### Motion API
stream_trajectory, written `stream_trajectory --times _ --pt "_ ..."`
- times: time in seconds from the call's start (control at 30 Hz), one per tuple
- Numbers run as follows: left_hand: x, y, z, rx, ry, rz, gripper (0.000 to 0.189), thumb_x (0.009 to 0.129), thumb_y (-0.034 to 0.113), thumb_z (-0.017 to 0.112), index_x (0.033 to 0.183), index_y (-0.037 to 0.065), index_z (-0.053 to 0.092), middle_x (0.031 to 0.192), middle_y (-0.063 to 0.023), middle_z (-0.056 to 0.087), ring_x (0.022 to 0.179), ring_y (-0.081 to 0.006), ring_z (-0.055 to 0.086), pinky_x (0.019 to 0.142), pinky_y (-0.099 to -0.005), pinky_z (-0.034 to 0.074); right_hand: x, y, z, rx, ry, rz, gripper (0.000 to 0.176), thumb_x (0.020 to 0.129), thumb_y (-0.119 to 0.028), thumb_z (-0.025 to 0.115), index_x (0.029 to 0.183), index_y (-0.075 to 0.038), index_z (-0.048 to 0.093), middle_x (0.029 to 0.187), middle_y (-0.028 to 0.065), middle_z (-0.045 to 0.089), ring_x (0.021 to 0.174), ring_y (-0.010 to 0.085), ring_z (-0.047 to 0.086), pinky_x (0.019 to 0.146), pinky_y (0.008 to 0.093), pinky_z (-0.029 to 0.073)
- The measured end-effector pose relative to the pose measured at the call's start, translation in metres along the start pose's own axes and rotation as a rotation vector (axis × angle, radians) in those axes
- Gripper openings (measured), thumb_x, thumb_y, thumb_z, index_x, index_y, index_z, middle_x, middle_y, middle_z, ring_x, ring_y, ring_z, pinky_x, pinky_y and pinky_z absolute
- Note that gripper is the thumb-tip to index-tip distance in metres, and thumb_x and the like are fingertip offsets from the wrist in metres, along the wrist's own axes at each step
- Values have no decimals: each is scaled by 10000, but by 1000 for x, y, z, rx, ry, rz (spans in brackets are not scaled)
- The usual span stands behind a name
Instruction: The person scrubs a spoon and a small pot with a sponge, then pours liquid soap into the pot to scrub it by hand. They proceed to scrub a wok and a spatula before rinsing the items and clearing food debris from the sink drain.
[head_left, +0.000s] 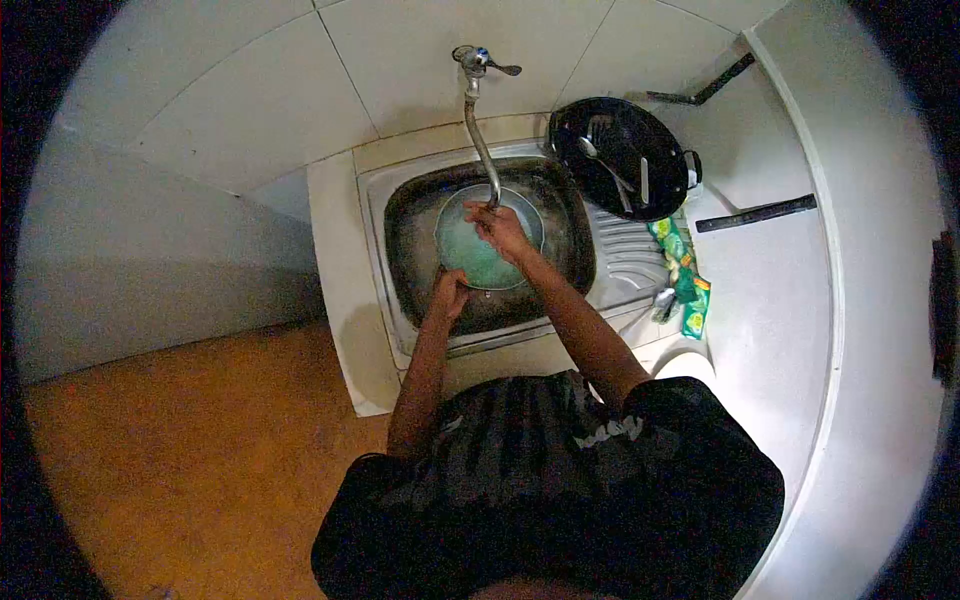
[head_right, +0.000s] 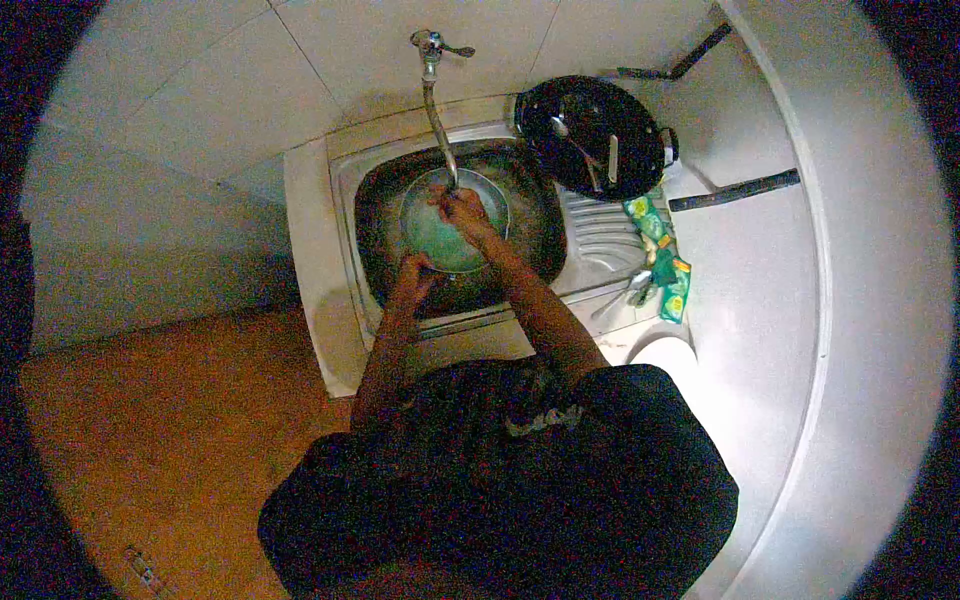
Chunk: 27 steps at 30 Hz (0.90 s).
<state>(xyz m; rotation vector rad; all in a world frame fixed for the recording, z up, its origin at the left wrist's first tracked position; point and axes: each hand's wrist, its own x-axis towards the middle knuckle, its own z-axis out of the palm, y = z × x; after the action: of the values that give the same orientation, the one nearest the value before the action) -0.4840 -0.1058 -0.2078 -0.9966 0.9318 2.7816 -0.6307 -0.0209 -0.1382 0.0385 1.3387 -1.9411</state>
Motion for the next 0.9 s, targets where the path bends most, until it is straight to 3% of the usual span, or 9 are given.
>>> stream_trajectory --times 0.07,0.1,0.2,0.3,0.4,0.47,0.63,0.7,0.9 --pt "-11 -2 -5 539 -177 477 498 651 -12 512 1135 58 420 918 -103 555 728 -301 611 582 -439 561 -5 -10 -5 -838 -4 82 166 930 -188 532 955 -35 592 801 41 560 631 52 465 523 209 377" --pt "-12 0 -7 713 -222 647 477 653 -14 512 1118 52 427 903 -99 556 723 -296 615 583 -438 563 0 -3 -11 -827 -5 76 166 930 -188 532 955 -35 592 801 41 560 631 52 465 523 209 377" --pt "-5 1 -5 86 -17 -68 434 659 15 517 1088 16 453 901 -104 573 725 -288 626 585 -430 565 14 44 -50 -749 23 26 200 937 -220 524 963 -30 581 839 58 553 691 90 475 631 250 421" --pt "-17 -4 -1 24 -18 -134 437 667 58 520 1096 -10 468 938 -117 590 749 -293 629 594 -427 566 -16 59 -69 -633 -3 -569 188 901 -126 523 1069 -51 564 859 73 504 720 154 451 731 295 416" --pt "-25 -5 7 86 -198 -22 500 666 88 517 1146 -34 447 1020 -138 584 777 -297 627 607 -424 567 -80 14 -57 -902 67 -580 421 799 -14 526 1214 -85 504 945 118 461 859 238 450 828 358 400" --pt "-35 -2 26 13 -89 -103 540 654 67 511 1175 -46 427 1063 -155 565 809 -306 622 614 -437 565 -113 -9 -56 -1429 227 -747 644 707 34 526 1324 -117 421 1040 167 433 1007 310 419 908 407 370" --pt "-50 -11 45 123 -156 -158 503 645 45 510 1133 -58 444 1083 -167 551 856 -322 602 642 -473 552 -159 -14 -87 -1293 671 -615 588 768 -109 611 1320 -78 411 1085 223 428 1068 366 412 929 447 355" --pt "-49 -22 49 187 -206 -179 484 648 41 512 1117 -63 451 1080 -166 552 870 -327 596 669 -483 549 -170 -10 -115 -946 779 -619 546 811 -190 623 1302 -61 422 1100 229 441 1064 370 436 919 452 366" --pt "-71 -53 84 151 -192 -219 464 648 42 516 1093 -82 475 1072 -181 550 878 -317 586 761 -459 534 -236 -26 -233 -1268 1219 -546 339 807 -241 593 1073 -36 542 993 221 529 953 400 505 865 496 412"
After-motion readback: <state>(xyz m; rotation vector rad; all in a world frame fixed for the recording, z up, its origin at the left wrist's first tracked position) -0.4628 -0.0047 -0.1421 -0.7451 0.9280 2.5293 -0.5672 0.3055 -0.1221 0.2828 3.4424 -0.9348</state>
